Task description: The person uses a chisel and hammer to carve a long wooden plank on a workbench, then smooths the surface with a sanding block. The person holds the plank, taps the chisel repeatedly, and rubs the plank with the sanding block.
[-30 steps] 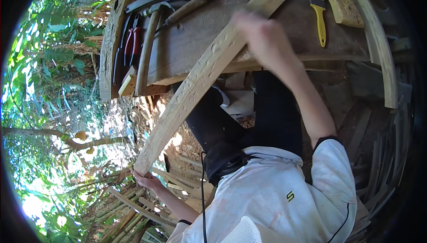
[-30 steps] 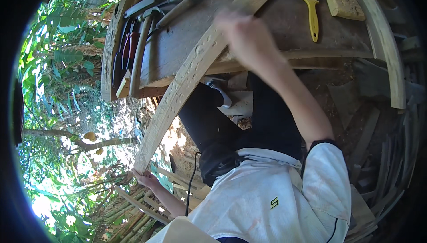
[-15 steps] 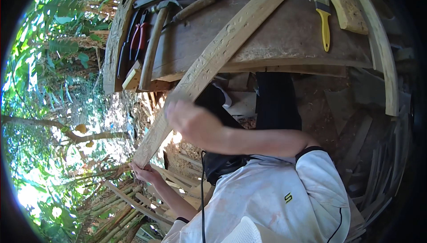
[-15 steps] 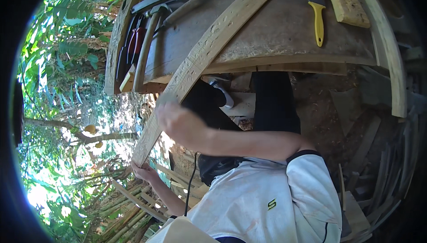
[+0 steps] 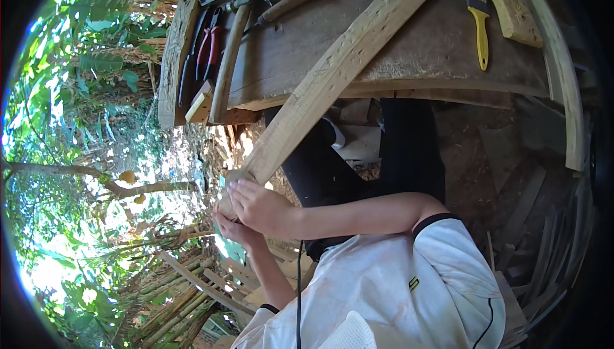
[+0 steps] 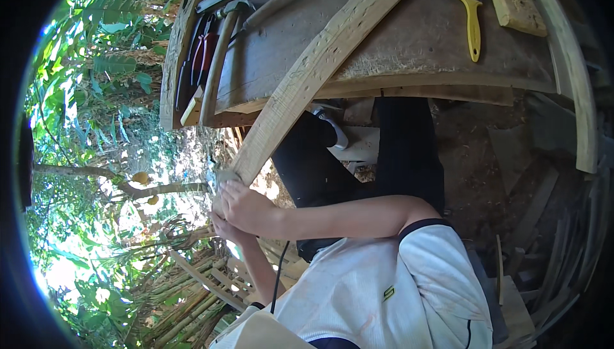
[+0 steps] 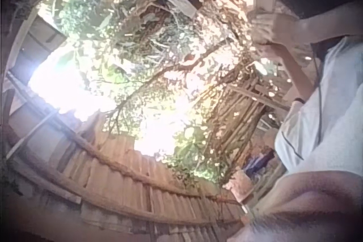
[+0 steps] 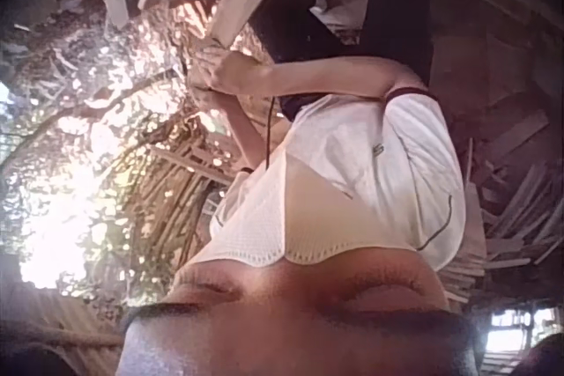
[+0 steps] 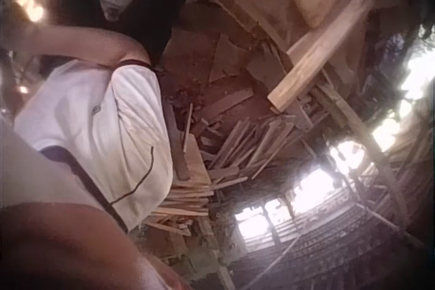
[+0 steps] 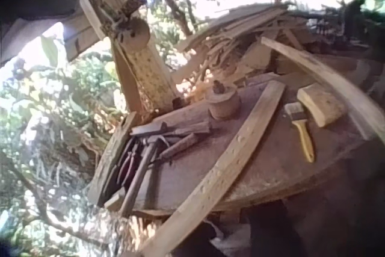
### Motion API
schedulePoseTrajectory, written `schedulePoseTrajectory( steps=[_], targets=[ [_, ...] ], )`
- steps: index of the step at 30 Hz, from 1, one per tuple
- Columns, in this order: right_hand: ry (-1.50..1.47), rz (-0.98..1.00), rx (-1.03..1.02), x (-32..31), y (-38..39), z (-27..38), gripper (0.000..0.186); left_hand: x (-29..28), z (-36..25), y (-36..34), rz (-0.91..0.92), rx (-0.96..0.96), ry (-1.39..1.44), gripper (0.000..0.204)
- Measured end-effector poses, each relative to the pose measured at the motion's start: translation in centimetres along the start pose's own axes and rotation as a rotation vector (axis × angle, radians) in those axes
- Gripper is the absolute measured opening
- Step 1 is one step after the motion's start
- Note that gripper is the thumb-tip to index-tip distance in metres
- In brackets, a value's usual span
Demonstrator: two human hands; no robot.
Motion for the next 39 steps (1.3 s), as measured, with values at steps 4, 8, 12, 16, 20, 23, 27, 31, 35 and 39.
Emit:
schedulePoseTrajectory(
  steps=[4,8,12,16,20,23,27,31,35,39],
  targets=[
    [-0.061,0.111,0.041,-3.7,1.0,-4.4,0.049,-0.4,-5.2,0.6,-0.014,-0.786,0.644,0.037],
    [0.144,-0.119,0.135,-3.8,2.4,-3.9,0.045,0.2,-7.5,1.1,0.036,-0.778,0.585,0.04],
    [0.034,-0.331,-0.038,1.5,0.8,2.6,0.04,1.0,-1.9,3.1,0.212,-0.219,0.275,0.043],
    [-0.13,0.121,0.068,-3.4,2.0,-3.1,0.041,0.4,-5.7,4.2,0.157,-0.5,0.242,0.045],
    [0.078,-0.082,0.102,-4.9,3.4,-4.3,0.044,1.0,-10.4,2.8,0.006,-0.836,0.624,0.046],
    [-0.003,-0.116,-0.017,-3.4,3.3,-2.3,0.044,0.8,-9.9,3.2,0.145,-0.488,0.241,0.052],
    [-0.02,0.038,0.085,-7.3,4.6,-7.9,0.042,-0.1,-9.0,2.6,0.057,-0.733,0.551,0.048],
    [0.135,-0.231,0.238,-7.9,6.5,-10.7,0.042,0.4,-8.7,2.4,0.034,-0.804,0.581,0.048],
    [-0.043,-0.322,0.1,-6.2,6.4,-8.3,0.034,0.7,-8.5,2.0,0.078,-0.787,0.529,0.049],
    [0.131,-0.346,0.255,-12.0,8.5,-16.2,0.028,-1.5,-5.7,0.5,-0.03,-0.752,0.594,0.048]
  ],
)
Point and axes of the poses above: each hand's wrist, its own y-axis away from the middle knuckle, its own x-axis out of the palm, z = x × y, the point moved 1 cm from there along -y, towards the middle knuckle, and after that the axes turned 9 degrees about -x, right-handed, at the moved point
